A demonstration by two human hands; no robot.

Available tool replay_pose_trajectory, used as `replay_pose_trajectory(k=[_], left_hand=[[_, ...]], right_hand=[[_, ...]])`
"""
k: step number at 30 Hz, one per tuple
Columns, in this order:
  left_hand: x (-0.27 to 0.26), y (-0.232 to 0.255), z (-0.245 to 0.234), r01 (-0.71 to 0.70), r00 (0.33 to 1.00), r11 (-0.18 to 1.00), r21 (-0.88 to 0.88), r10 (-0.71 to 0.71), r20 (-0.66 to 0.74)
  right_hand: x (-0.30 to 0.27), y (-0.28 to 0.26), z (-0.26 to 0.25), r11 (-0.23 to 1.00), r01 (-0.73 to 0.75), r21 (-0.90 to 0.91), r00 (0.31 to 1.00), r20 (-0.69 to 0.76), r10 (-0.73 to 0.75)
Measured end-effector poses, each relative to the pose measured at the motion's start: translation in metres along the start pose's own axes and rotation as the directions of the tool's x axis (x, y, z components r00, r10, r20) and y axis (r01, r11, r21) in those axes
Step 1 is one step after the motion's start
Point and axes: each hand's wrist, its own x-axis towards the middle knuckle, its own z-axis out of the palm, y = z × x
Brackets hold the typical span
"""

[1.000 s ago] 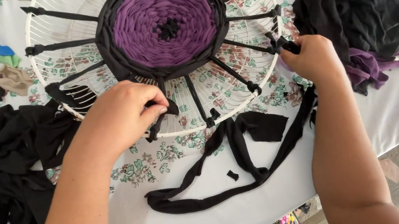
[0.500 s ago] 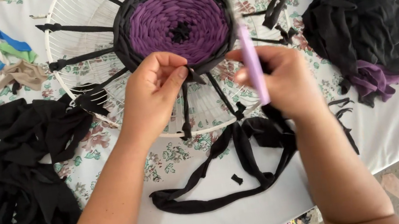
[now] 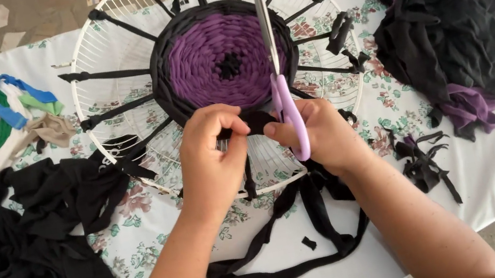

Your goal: Weaving strips of black cloth onto a circular frame to create a rug.

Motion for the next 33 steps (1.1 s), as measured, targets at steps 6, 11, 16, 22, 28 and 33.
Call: replay_pose_trajectory(k=[6,11,16,22,28,33], left_hand=[[0.003,0.023,-0.005,-0.152,0.988,0.971,0.186,0.146,0.049],[-0.006,0.006,0.002,0.061,0.992,0.996,0.069,-0.068,0.11],[-0.004,-0.018,0.002,0.494,0.865,0.843,-0.211,-0.452,0.22],[-0.002,-0.023,0.002,0.647,0.76,0.697,-0.307,-0.563,0.323],[-0.001,-0.018,0.001,0.567,0.816,0.77,-0.293,-0.475,0.33],[-0.002,-0.012,0.002,0.536,0.835,0.813,-0.227,-0.471,0.283]], right_hand=[[0.007,0.019,-0.009,0.992,-0.046,0.118,0.997,0.062,0.038],[0.009,0.019,-0.008,0.984,-0.065,0.168,0.996,0.063,0.055],[0.008,0.014,-0.007,0.972,-0.053,0.228,0.999,0.013,0.052],[0.007,0.012,-0.004,0.982,-0.065,0.178,0.998,0.031,0.06],[0.006,0.015,-0.001,0.988,-0.033,0.149,0.999,0.046,0.027],[0.006,0.013,-0.002,0.986,-0.031,0.165,0.999,0.018,0.028]])
